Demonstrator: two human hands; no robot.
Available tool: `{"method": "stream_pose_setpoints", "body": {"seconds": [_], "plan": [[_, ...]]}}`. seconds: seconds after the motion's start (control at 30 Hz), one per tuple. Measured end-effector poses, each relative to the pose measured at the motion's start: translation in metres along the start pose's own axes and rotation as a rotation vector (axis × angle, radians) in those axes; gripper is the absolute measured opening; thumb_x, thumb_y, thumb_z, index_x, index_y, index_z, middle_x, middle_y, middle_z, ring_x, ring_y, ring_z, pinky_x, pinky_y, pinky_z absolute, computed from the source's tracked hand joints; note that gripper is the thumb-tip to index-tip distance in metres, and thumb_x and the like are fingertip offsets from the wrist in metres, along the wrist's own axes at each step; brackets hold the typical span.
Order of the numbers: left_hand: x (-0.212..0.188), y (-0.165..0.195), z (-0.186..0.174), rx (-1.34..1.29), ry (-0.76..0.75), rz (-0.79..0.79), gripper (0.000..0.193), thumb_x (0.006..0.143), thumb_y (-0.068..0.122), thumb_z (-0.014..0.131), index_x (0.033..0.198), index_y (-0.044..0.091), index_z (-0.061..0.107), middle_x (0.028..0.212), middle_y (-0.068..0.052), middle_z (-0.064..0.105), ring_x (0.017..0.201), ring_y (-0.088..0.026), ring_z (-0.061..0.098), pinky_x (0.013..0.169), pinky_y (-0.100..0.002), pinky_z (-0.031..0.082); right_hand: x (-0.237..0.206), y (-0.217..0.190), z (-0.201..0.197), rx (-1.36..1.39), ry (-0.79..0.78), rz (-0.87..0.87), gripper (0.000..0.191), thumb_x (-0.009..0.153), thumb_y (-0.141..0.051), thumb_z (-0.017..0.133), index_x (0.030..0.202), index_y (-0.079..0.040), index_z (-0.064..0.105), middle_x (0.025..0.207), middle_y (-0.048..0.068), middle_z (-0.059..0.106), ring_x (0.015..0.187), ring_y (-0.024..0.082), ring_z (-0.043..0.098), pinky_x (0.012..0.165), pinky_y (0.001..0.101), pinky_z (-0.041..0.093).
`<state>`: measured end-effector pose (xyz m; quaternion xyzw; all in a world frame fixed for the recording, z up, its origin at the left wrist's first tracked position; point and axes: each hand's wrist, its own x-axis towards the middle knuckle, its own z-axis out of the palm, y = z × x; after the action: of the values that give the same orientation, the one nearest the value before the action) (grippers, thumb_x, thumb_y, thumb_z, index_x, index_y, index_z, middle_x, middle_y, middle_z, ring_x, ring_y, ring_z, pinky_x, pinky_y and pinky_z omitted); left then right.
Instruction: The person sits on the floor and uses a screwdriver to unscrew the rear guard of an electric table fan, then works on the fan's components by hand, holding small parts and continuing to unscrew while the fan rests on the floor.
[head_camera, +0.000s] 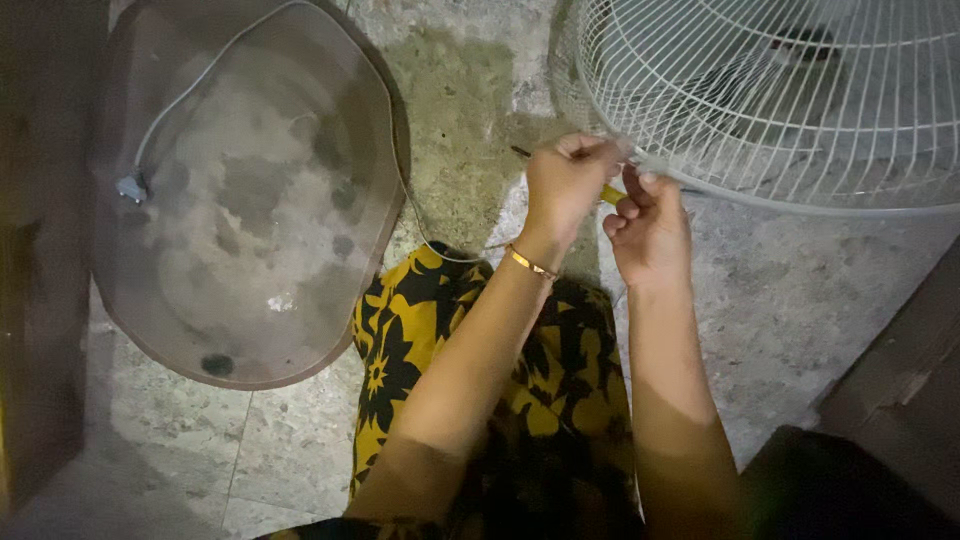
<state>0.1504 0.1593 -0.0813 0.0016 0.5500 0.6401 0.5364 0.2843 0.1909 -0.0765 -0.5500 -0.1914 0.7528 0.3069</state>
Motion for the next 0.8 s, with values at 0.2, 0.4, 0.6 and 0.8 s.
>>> {"method": "stream_pose_setpoints", "body": {"seconds": [0.2, 0.4, 0.6, 0.8], "plan": [[0.009, -0.003, -0.006, -0.038, -0.069, -0.183, 0.023, 0.087, 0.017, 0.08, 0.096, -0.003, 0.073, 0.087, -0.009, 0.073, 0.076, -0.018, 0.067, 0.067, -0.031, 0.056, 0.0, -0.004, 0.0, 0.042, 0.024, -0.008, 0.018, 0.084, -0.023, 0.075, 0.096, -0.017, 0.064, 0.102, -0.002, 0.068, 0.071, 0.008, 0.047, 0.067, 0.0284, 0.042], [0.027, -0.024, -0.018, -0.317, -0.173, -0.262, 0.025, 0.086, 0.011, 0.073, 0.106, -0.004, 0.068, 0.102, -0.014, 0.073, 0.092, -0.027, 0.071, 0.088, -0.041, 0.062, 0.005, 0.004, -0.001, 0.076, 0.08, -0.035, 0.017, 0.082, -0.023, 0.076, 0.09, -0.017, 0.061, 0.102, 0.0, 0.07, 0.069, 0.01, 0.049, 0.07, 0.0317, 0.044], [0.029, -0.032, -0.017, -0.314, -0.171, -0.248, 0.027, 0.091, 0.013, 0.073, 0.108, -0.007, 0.067, 0.101, -0.016, 0.072, 0.093, -0.027, 0.072, 0.089, -0.039, 0.059, 0.007, 0.008, -0.001, 0.095, 0.017, -0.036, 0.018, 0.085, -0.024, 0.075, 0.09, -0.016, 0.06, 0.102, 0.0, 0.069, 0.071, 0.01, 0.048, 0.071, 0.0319, 0.043], [0.024, -0.028, -0.015, -0.305, -0.159, -0.203, 0.025, 0.091, 0.014, 0.073, 0.106, -0.005, 0.069, 0.099, -0.015, 0.073, 0.092, -0.026, 0.072, 0.086, -0.038, 0.06, 0.007, 0.006, 0.0, 0.075, 0.048, -0.065, 0.017, 0.083, -0.023, 0.074, 0.091, -0.016, 0.06, 0.101, 0.0, 0.071, 0.07, 0.01, 0.048, 0.072, 0.0334, 0.044]]}}
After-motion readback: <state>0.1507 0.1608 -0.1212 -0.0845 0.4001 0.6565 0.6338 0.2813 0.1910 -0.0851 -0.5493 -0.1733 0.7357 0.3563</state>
